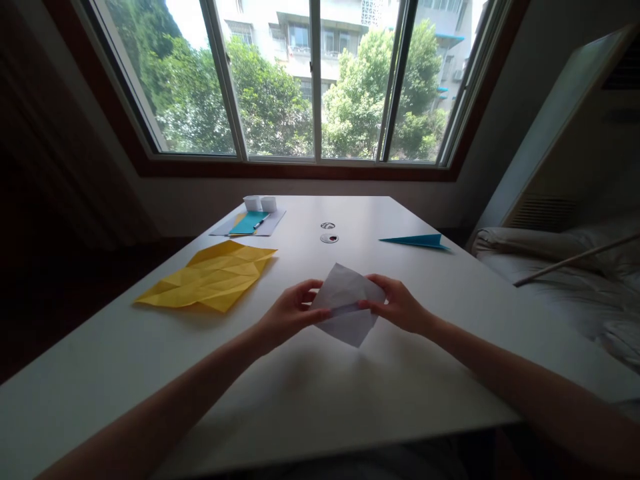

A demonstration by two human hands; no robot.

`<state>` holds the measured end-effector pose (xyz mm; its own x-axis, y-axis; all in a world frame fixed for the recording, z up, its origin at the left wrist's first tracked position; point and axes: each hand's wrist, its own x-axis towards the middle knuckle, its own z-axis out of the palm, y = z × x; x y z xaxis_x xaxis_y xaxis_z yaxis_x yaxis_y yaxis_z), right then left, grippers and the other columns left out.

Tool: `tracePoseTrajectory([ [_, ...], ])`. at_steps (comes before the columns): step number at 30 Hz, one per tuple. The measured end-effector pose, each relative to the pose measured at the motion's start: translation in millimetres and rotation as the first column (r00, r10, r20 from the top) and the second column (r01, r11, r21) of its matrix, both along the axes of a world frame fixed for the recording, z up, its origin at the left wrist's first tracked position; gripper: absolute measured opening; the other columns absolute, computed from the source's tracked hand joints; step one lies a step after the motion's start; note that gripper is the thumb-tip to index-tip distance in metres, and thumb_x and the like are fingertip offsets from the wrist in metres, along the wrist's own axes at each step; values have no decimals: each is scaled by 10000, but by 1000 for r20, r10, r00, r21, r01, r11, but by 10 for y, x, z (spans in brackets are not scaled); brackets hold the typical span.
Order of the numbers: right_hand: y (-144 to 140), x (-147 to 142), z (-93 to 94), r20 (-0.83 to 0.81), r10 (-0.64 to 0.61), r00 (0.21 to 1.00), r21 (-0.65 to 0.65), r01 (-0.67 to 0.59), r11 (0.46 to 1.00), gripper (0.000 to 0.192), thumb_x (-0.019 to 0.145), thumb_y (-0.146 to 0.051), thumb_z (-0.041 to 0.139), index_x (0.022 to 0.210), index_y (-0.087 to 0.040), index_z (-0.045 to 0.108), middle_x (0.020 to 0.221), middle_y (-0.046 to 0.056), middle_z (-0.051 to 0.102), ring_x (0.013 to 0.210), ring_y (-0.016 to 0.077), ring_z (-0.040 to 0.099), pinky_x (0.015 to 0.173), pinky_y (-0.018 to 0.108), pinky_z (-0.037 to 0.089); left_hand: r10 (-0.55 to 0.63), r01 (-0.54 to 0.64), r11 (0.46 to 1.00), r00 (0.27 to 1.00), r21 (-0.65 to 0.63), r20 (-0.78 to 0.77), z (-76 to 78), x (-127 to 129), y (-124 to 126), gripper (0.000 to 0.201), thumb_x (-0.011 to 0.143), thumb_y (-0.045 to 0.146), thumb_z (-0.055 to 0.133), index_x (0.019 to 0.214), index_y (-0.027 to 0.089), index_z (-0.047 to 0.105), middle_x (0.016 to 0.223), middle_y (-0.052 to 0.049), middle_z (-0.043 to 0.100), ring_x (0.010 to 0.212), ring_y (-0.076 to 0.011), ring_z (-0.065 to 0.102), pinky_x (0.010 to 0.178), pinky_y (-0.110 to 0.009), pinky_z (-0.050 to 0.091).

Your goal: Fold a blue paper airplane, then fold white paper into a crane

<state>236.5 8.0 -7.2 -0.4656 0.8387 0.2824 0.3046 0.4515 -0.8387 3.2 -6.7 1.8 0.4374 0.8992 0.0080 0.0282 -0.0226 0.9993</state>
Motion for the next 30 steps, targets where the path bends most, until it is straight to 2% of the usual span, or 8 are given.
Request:
tracePoseTrajectory([
  [5,-19,-25,3,38,-100,994,11,99,995,378,756,-493,576,944,-166,601,845,43,642,735,181,586,581,262,477,-61,63,997,998,43,-33,-52,-13,-3,682,606,251,765,1195,183,428,994,-93,634,883,-223,616,711,-328,511],
  [9,-26,-40,-10,54,-143,988,-6,144,990,385,717,-506,612,904,-170,602,805,39,642,689,178,586,546,262,472,21,-16,996,998,86,-54,-63,9,12,494,656,305,722,1073,160,500,882,-68,654,769,-198,630,652,-294,498],
  [13,-12,-44,-12,-67,-90,994,-171,77,982,550,667,-472,674,1105,-194,491,877,48,649,679,169,613,559,283,510,110,-112,990,994,88,26,-48,17,44,372,694,415,675,897,136,535,711,-34,647,619,-155,602,554,-247,457],
  [15,-9,-49,-4,-134,-94,987,-262,57,964,634,654,-452,695,1166,-186,433,810,33,648,641,152,611,548,268,503,177,-181,979,983,91,52,-48,17,58,383,690,438,674,880,141,525,681,-18,636,587,-145,588,529,-240,445],
  [18,-17,-74,-1,-191,-91,977,-399,8,917,602,650,-438,706,1131,-167,467,713,9,633,616,127,599,524,225,465,248,-257,961,965,99,90,-65,25,63,378,684,436,684,874,153,521,670,-4,631,583,-142,585,529,-241,445],
  [21,-33,-109,-15,-208,-39,977,-522,-77,850,458,652,-419,710,995,-154,562,759,25,639,624,105,588,520,199,446,269,-280,956,955,82,129,-78,47,41,379,669,435,698,858,155,525,668,-2,634,585,-139,578,541,-246,451],
  [24,-51,-126,-14,-216,23,976,-564,-143,814,380,658,-379,716,933,-142,601,836,43,639,662,100,584,552,199,458,275,-282,959,949,25,153,-73,76,1,388,663,435,702,863,151,528,666,0,630,589,-135,569,549,-249,453],
  [30,-91,-110,28,-253,70,965,-569,-207,795,430,608,-302,752,976,-140,597,891,47,632,757,147,586,640,263,486,286,-276,958,939,-76,190,-65,113,-39,342,669,387,695,850,139,543,678,-3,633,592,-119,555,549,-231,442],
])
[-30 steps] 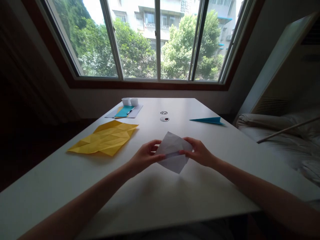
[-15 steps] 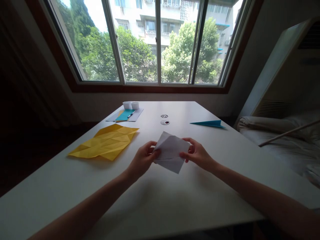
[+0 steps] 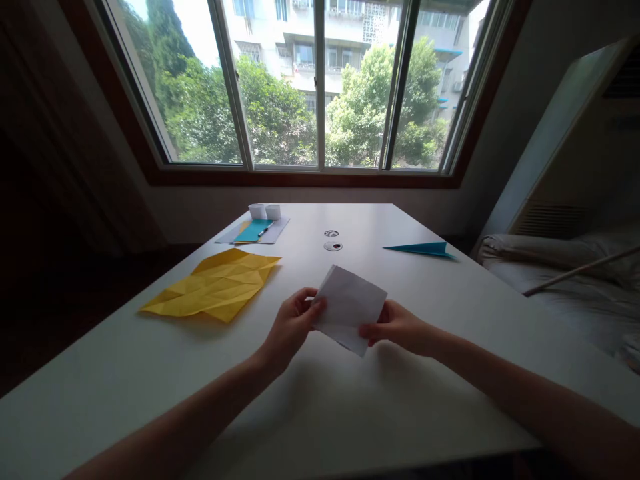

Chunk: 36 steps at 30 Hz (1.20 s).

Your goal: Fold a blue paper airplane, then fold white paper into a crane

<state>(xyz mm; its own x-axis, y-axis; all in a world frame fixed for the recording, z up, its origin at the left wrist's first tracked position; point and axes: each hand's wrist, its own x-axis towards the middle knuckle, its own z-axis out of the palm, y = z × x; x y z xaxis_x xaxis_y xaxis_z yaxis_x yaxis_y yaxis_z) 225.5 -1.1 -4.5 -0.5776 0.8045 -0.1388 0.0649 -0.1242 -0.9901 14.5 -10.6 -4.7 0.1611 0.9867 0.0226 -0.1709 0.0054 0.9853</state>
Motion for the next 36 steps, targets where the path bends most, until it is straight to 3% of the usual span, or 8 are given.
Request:
tracePoseTrajectory([
  [5,-12,3,-23,29,-48,998,10,48,999,260,628,-207,686,867,-128,623,779,29,623,802,192,587,699,322,486,45,-45,999,999,9,-4,3,-3,16,309,630,262,714,844,146,523,684,10,623,623,-112,560,558,-208,425],
  [10,13,18,-2,68,-64,996,18,63,998,258,676,-183,605,929,-136,615,864,47,634,783,179,593,652,298,487,47,-41,995,998,95,-51,43,-44,34,366,658,248,683,946,164,473,668,28,605,611,-98,541,555,-201,427],
  [17,156,81,-19,13,-352,936,130,347,929,504,721,-361,658,1144,-213,428,828,33,634,771,177,618,639,310,531,0,12,997,987,75,-163,49,-65,24,679,623,169,652,1213,219,319,687,46,608,576,-116,567,533,-225,455],
  [21,226,113,-72,8,-357,934,232,346,909,423,720,-392,656,1044,-172,498,741,21,647,675,141,598,579,269,502,-58,101,986,952,131,-301,-29,-92,69,479,660,212,643,1097,164,453,649,32,583,575,-113,554,527,-214,428],
  [25,281,157,-92,36,-334,942,277,311,909,384,705,-402,660,971,-138,578,729,29,662,626,118,578,542,246,466,32,94,967,879,239,-475,-79,-149,120,331,700,244,618,1005,155,528,655,21,580,605,-114,539,549,-214,412],
  [31,341,242,-85,44,-159,986,272,141,952,487,679,-332,689,1119,-159,567,1026,72,656,885,181,612,763,337,503,135,103,940,763,325,-632,-75,-205,130,381,732,238,567,1104,204,494,671,38,583,613,-121,537,591,-231,417],
  [34,364,258,-124,81,-119,990,325,87,942,476,697,-306,669,1139,-164,561,1081,81,632,934,197,606,807,365,507,196,170,910,626,378,-755,-69,-213,116,319,750,231,545,1069,231,539,706,25,585,632,-129,538,620,-245,421],
  [36,359,256,-155,206,-164,965,447,56,893,428,731,-285,632,1138,-170,569,1055,84,635,867,190,619,764,370,524,229,227,892,519,392,-823,-74,-212,103,274,755,232,543,1027,237,578,754,0,596,689,-153,551,654,-270,433],
])
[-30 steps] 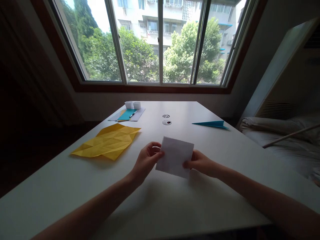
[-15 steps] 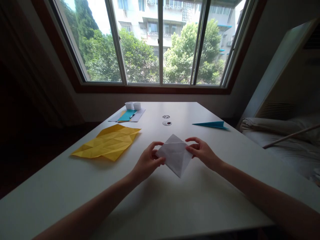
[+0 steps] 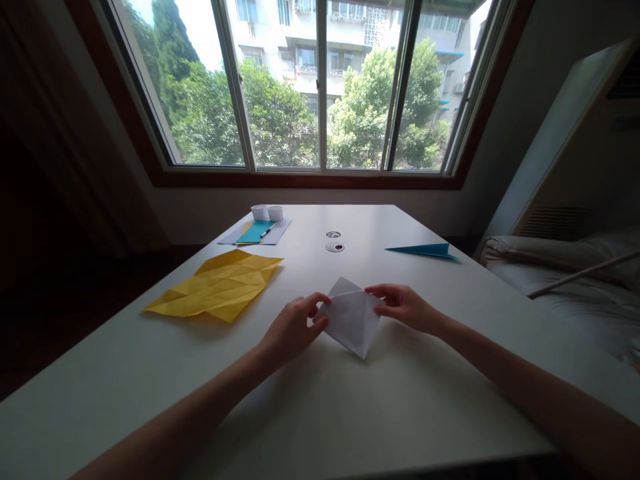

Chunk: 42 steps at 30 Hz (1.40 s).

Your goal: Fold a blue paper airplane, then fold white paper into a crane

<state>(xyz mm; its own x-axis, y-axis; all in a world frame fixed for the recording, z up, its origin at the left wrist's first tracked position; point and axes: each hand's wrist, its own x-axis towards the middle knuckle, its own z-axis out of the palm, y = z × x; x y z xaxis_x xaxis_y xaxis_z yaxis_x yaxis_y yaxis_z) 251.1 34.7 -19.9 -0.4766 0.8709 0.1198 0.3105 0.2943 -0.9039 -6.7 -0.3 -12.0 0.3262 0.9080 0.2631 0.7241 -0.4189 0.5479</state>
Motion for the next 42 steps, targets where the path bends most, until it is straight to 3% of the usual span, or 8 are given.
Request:
tracePoseTrajectory([
  [3,-50,-11,-20,268,-104,958,324,12,946,333,752,-229,602,1085,-210,618,1140,92,588,961,222,580,806,406,499,-59,68,996,985,49,-164,-25,5,-14,241,759,236,548,989,244,620,889,-46,611,878,-215,541,757,-332,442],
  [6,-127,-25,16,431,-100,897,510,-151,847,247,795,-237,568,1028,-244,651,1210,77,553,1118,245,491,902,433,431,-105,128,989,960,74,-258,-57,2,-11,225,778,248,537,980,248,637,1019,-66,591,1000,-246,490,833,-375,423],
  [9,-195,-37,88,538,57,841,478,-359,802,261,818,-335,558,1042,-235,645,1120,76,616,1030,216,550,906,399,417,-126,149,986,955,69,-267,-77,-6,1,233,795,250,526,1004,242,631,1020,-67,597,1013,-241,480,854,-375,416],
  [12,-231,-45,142,582,115,805,460,-443,769,368,767,-438,602,1062,-221,638,1072,77,643,962,212,581,904,384,402,-154,178,981,955,73,-254,-80,-12,8,233,804,240,519,1009,236,628,997,-68,611,1011,-241,479,858,-381,414],
  [27,-230,-43,175,619,129,775,451,-486,749,321,841,-427,504,1035,-214,647,994,66,675,847,176,626,773,313,454,-180,206,975,950,80,-254,-87,-1,8,244,811,224,503,1020,239,629,1005,-67,615,1018,-247,485,847,-385,424],
  [37,-249,-44,162,659,84,748,545,-551,632,272,895,-246,409,1040,-220,638,971,82,676,886,179,614,796,333,444,-180,211,973,947,93,-267,-77,2,-7,241,824,235,491,1015,237,636,1006,-71,618,1011,-248,487,849,-389,425],
  [42,-232,-39,129,628,85,773,534,-508,676,264,887,-259,413,1016,-223,640,986,77,668,859,171,614,763,307,463,-164,202,971,951,127,-261,-81,20,-12,239,834,242,481,1031,234,615,1017,-69,613,1006,-242,488,835,-380,427],
])
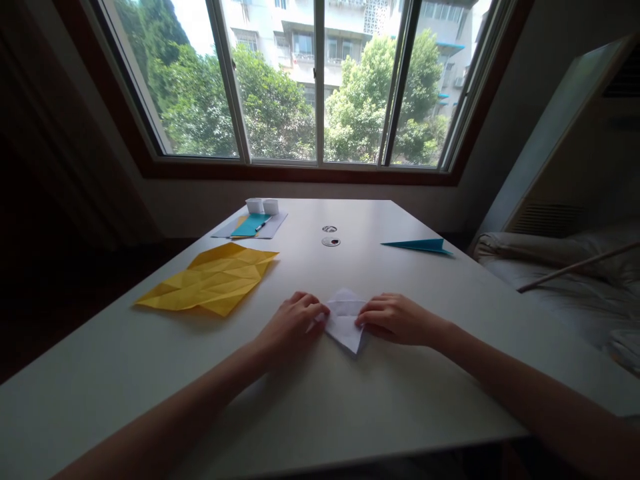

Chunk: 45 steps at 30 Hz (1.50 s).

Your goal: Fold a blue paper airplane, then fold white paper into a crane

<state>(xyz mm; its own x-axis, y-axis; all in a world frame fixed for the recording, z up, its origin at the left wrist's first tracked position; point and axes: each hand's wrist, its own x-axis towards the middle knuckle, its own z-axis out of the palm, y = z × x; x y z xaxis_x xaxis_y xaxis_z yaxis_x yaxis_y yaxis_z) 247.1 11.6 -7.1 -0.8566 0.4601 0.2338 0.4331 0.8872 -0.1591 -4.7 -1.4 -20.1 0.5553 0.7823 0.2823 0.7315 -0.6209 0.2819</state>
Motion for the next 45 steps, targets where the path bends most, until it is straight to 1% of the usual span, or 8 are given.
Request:
tracePoseTrajectory([
  [6,11,11,-13,-81,-123,989,-76,117,990,249,892,-255,393,968,-197,622,895,73,666,811,157,603,706,260,453,23,-51,984,987,171,159,136,53,-103,169,882,267,415,923,173,549,960,-84,571,904,-208,499,815,-370,420],
  [9,-4,-4,-2,-107,-194,975,-78,186,979,218,882,-240,403,938,-188,607,841,64,655,751,150,591,671,252,438,-123,97,973,986,210,111,224,84,-202,168,886,242,403,848,168,549,868,-74,572,835,-187,505,782,-337,421],
  [14,-37,-29,31,-184,-324,928,-166,296,941,210,883,-290,408,883,-189,592,748,34,636,637,128,554,596,234,414,-366,370,919,929,139,-49,203,169,-297,271,887,255,407,1115,187,537,1051,-101,594,984,-210,523,876,-357,408],
  [20,-4,-15,-1,-248,-396,884,-229,344,911,219,882,-328,401,848,-195,571,714,22,628,599,125,545,563,234,407,-449,450,893,892,15,-60,116,214,-272,324,872,226,417,1177,182,518,1134,-113,595,1065,-221,534,955,-357,391],
  [26,32,-49,-49,-357,-563,746,-318,469,824,207,863,-361,422,879,-197,548,721,27,649,602,143,588,539,240,421,-456,456,890,885,-28,-96,133,271,-308,355,867,244,432,1202,158,508,1134,-117,592,1045,-237,535,950,-363,390],
  [31,-56,-91,-44,-239,-470,850,-151,446,882,313,737,-295,581,1045,-240,558,909,30,681,809,191,627,699,295,465,-469,469,883,880,-21,-77,72,334,-340,335,870,256,428,1162,140,543,1105,-129,580,1046,-247,512,936,-373,407],
  [35,-95,-109,-55,-80,-395,915,21,398,917,414,738,-235,548,1152,-233,550,1074,69,648,974,230,592,795,323,453,-471,470,882,880,-22,-70,12,355,-355,358,873,277,430,1180,126,532,1112,-141,560,1065,-258,499,936,-376,416],
  [45,-54,-119,-27,117,-281,953,69,274,959,406,806,-218,492,1209,-217,543,1154,65,614,1007,209,542,786,298,451,-478,479,877,871,-18,-109,27,389,-370,373,872,296,439,1190,121,520,1098,-134,558,1008,-247,527,925,-369,427],
])
